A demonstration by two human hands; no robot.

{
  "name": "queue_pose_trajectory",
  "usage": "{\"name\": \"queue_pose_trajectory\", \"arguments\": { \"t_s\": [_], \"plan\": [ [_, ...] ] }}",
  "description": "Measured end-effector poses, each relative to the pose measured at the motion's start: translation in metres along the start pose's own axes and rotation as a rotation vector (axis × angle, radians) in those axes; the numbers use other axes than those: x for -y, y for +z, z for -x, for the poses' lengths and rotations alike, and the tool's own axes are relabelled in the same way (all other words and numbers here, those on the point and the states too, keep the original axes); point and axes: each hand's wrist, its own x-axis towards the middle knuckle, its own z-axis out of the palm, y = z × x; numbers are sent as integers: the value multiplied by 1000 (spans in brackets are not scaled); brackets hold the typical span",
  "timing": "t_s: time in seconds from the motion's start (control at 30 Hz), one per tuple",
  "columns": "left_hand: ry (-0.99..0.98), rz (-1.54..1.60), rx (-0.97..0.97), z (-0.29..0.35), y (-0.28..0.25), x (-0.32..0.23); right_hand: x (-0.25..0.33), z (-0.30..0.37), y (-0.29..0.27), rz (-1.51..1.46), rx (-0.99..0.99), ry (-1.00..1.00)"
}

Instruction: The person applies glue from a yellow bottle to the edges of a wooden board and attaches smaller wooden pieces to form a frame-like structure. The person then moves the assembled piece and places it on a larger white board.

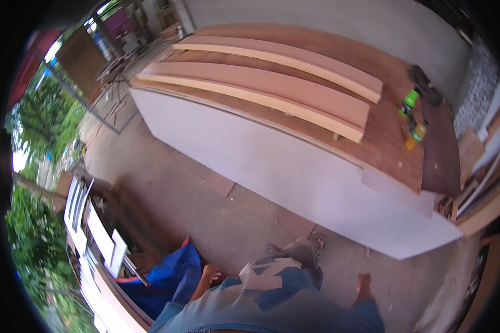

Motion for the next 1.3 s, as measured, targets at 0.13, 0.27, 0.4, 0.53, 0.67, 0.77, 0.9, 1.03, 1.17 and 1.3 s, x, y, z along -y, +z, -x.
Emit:
{"name": "queue_pose_trajectory", "arguments": {
  "t_s": [0.13, 0.27, 0.4, 0.53, 0.67, 0.77, 0.9, 1.03, 1.17, 1.3],
  "plan": [
    [47, -45, 174, -49, 42, -17, 0, -20, 24, -54, 58, -8],
    [186, -355, 169, -47, 57, -61, 100, 40, 122, 89, 316, -232],
    [157, -220, 149, -23, 73, -82, 206, 94, 184, 288, 478, -659],
    [72, -178, 121, -12, 61, -87, 295, 111, 226, 359, 537, -761],
    [-102, -69, 25, -16, 37, -38, 370, 108, 272, 583, 522, -728],
    [-283, -75, 24, -33, 12, -23, 404, 69, 302, 692, 550, -682],
    [-202, 12, -291, -18, -11, -33, 463, 17, 384, 837, 661, -634],
    [-145, 247, -499, -37, -19, -85, 557, 56, 477, 444, 842, -312],
    [-193, 518, -448, -30, -5, -113, 665, 179, 541, -325, 1052, -97],
    [-357, 559, -338, -30, -1, -105, 738, 245, 592, -604, 963, 50]
  ]
}}
